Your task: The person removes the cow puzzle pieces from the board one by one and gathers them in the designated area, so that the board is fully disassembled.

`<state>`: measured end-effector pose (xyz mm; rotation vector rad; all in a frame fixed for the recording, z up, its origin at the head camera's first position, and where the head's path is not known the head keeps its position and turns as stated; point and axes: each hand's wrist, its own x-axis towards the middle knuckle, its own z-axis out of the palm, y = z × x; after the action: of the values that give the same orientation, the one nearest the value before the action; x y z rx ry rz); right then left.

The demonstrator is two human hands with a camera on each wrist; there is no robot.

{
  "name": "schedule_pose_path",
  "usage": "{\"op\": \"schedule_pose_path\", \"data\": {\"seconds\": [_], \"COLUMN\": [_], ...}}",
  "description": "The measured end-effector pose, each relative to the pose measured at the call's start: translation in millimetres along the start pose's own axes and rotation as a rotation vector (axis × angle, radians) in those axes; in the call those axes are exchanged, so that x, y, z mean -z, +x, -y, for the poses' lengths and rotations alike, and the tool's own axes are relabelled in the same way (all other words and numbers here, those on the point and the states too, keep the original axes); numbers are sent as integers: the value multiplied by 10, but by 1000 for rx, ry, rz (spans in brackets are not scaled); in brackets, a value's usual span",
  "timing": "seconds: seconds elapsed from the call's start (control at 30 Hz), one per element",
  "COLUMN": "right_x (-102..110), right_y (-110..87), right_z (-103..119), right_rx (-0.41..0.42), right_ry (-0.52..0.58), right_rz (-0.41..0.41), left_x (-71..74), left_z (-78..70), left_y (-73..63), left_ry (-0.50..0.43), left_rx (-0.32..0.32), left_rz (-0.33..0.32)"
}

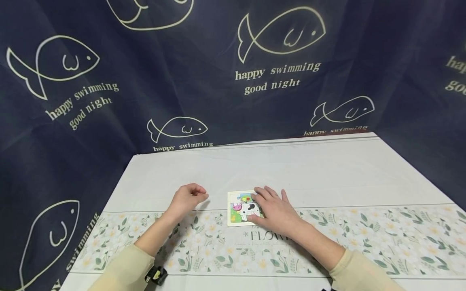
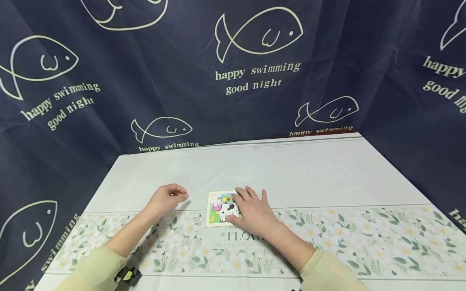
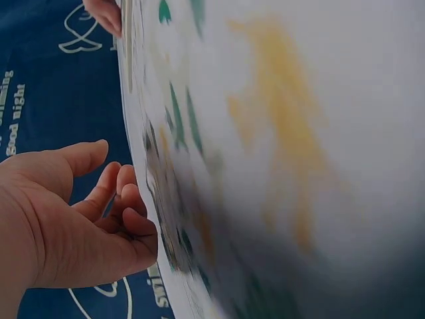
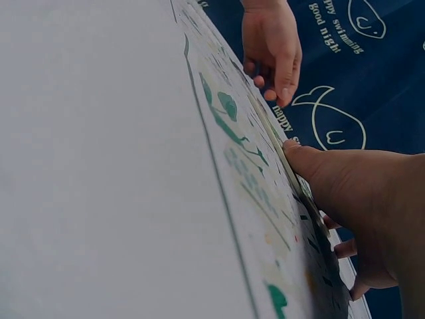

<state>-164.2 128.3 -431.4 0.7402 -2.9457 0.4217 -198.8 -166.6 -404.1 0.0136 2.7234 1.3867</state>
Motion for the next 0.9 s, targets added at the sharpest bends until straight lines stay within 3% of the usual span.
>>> {"op": "schedule_pose_path", "data": {"seconds": [0.6,0.9], "right_x": [-2,1], "right_y": [3,-4], "right_z": [-5,-14], "right_rx": [-9,2], "right_ry": [-2,-6], "right_rz": [12,9], "left_x": [-500,-632], "left_z": [-403,-474], "left_y": [58,65], "left_ry": [24,43], "left_rx": [-66,-95], "left_rz": [127,179]}}
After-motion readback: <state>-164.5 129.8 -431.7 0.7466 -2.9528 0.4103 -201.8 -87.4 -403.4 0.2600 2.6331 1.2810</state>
